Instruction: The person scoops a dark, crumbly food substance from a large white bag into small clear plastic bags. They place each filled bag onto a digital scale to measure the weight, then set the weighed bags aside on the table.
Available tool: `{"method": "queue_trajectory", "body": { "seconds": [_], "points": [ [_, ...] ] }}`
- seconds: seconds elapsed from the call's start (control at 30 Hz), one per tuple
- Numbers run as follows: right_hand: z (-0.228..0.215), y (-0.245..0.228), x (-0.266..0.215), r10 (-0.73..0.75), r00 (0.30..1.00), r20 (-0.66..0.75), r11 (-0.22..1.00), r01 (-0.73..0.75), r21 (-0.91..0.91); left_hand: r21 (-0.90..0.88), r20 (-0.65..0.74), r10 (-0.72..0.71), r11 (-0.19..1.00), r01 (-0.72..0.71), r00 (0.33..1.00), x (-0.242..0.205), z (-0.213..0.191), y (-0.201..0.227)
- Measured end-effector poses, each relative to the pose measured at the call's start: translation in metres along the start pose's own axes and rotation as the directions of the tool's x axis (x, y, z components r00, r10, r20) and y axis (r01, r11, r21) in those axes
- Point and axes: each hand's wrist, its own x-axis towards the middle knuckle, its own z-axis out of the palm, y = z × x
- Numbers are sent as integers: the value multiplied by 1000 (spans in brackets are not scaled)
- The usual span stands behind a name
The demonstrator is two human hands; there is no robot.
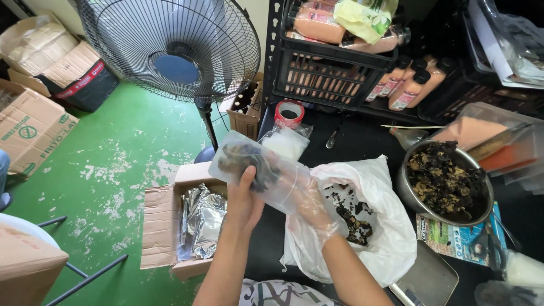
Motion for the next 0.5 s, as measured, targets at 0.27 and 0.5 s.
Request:
{"method": "queue_trajectory", "body": {
  "seconds": [0.27,0.5],
  "points": [
    [19,4,-13,-129,985,112,991,124,55,-149,46,-97,983,103,994,8,-2,-24],
    [-90,64,-42,-266,945,-192,863,144,-483,-128,69,-221,965,228,973,1,22,-26]
  ]
}}
